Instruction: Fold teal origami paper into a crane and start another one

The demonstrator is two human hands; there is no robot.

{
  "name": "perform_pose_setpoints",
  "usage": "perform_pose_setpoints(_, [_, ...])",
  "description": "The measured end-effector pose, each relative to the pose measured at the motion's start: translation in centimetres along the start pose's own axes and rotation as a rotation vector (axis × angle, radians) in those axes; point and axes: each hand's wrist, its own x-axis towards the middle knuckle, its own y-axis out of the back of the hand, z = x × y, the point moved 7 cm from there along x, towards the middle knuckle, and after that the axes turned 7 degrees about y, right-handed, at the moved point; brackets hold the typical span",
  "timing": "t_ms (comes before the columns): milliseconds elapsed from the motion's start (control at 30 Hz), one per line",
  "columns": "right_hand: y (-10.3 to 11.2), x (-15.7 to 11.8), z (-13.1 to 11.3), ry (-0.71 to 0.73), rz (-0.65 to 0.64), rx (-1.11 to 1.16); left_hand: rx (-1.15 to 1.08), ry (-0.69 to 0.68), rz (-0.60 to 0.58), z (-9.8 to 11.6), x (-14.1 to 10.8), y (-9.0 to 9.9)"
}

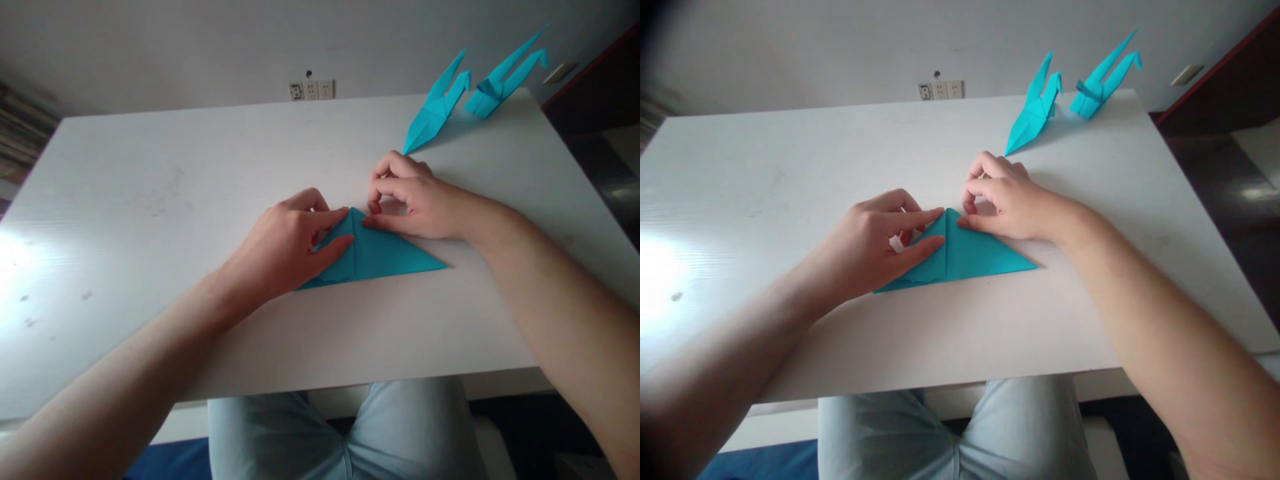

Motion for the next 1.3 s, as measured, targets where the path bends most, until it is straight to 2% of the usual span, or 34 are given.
perform_pose_setpoints(67, [-0.3,-0.1,-0.5,0.005,-0.031,-0.033,0.047,0.021,-0.038,0.3,0.0,0.2])
perform_pose_setpoints(233, [-0.8,0.0,-2.0,0.007,-0.097,-0.125,0.228,0.065,-0.216,2.1,-0.8,0.6])
perform_pose_setpoints(300, [-1.0,0.0,-2.4,0.006,-0.113,-0.144,0.311,0.026,-0.204,2.9,-1.6,0.8])
perform_pose_setpoints(433, [-1.3,0.1,-2.7,0.004,-0.110,-0.160,0.399,-0.085,-0.077,3.5,-3.6,0.8])
perform_pose_setpoints(533, [-1.5,0.0,-2.7,-0.003,-0.097,-0.142,0.399,-0.231,-0.066,3.9,-5.3,0.5])
perform_pose_setpoints(600, [-1.5,-0.1,-2.8,-0.004,-0.076,-0.128,0.358,-0.280,-0.071,4.1,-6.0,0.7])
perform_pose_setpoints(733, [-1.1,-0.3,-3.3,0.028,-0.016,-0.122,0.276,-0.269,-0.101,4.1,-6.3,1.0])
perform_pose_setpoints(933, [-0.8,0.0,-3.4,-0.015,-0.077,-0.082,0.227,-0.250,-0.162,3.9,-6.2,0.4])
perform_pose_setpoints(1300, [-0.4,0.4,-3.6,-0.055,-0.073,-0.069,0.193,-0.230,-0.170,4.1,-6.1,0.1])
